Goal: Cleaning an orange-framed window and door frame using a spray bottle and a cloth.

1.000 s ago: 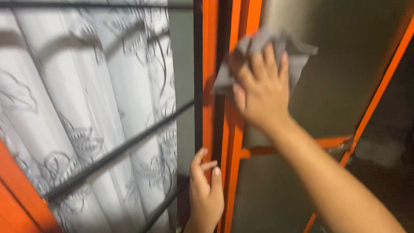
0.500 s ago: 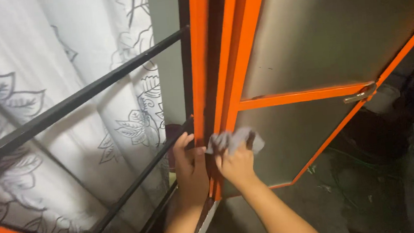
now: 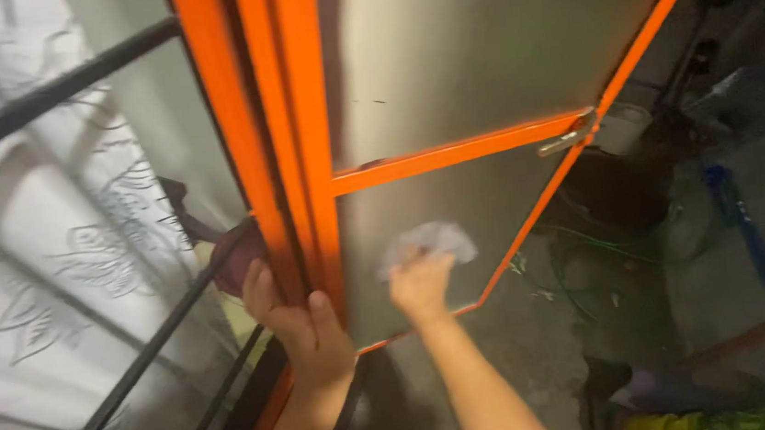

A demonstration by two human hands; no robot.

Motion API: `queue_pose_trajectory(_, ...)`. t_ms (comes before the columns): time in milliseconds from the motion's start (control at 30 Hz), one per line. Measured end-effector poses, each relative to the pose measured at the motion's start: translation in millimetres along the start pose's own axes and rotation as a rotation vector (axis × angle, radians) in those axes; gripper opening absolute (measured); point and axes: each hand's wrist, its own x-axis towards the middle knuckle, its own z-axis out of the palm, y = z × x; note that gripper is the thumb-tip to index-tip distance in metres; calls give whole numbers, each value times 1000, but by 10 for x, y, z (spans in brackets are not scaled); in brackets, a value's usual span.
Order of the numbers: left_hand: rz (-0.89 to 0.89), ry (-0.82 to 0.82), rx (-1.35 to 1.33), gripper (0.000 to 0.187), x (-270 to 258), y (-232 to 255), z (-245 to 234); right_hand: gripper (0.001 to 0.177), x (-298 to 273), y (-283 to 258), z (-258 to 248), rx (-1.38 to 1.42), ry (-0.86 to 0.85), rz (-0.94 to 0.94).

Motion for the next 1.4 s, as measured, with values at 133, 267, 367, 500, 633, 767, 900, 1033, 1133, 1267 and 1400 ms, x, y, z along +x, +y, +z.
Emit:
queue_pose_trajectory(133, -61, -33, -9, 57, -126, -79, 56, 72, 604, 427, -505, 111, 483, 172)
queue_pose_trajectory(267, -130, -72, -179, 54, -180, -118, 87, 67, 1047, -125, -900, 349, 718, 354)
queue_pose_trajectory(367, -167, -79, -207, 53, -226, -148, 116, 55, 640, -698, -617, 143, 669, -9)
queue_pose_trajectory(500, -162, -68, -191, 54, -221, -151, 141, 24, 68, -807, -522, -34, -185, -284)
queue_pose_trajectory(633, -178, -83, -177, 54, -307, -234, 77, 25, -168, 362, -43, -67, -374, 32)
queue_pose_trajectory(767, -221, -124, -215, 56, -324, -183, -16, 72, 530, 571, -531, 72, 521, 170)
queue_pose_trajectory(900, -248, -102, -258, 60, -327, -176, -56, 68, 1059, -589, -1057, 615, 859, 203)
queue_pose_trajectory(1033, -144, -112, -86, 54, -353, -266, -104, 65, 377, -1138, -409, -252, 211, 80)
queue_pose_trajectory(1133, -179, -75, -190, 57, -366, -217, -114, 48, -211, -972, -141, 122, 201, -352)
queue_pose_trajectory(1267, -281, -117, -258, 60, -397, -161, -184, 59, -605, -21, 294, -86, -106, 135)
queue_pose_trajectory(1400, -270, -89, -236, 61, -444, -202, -201, 73, 86, 213, -42, 362, 614, 288)
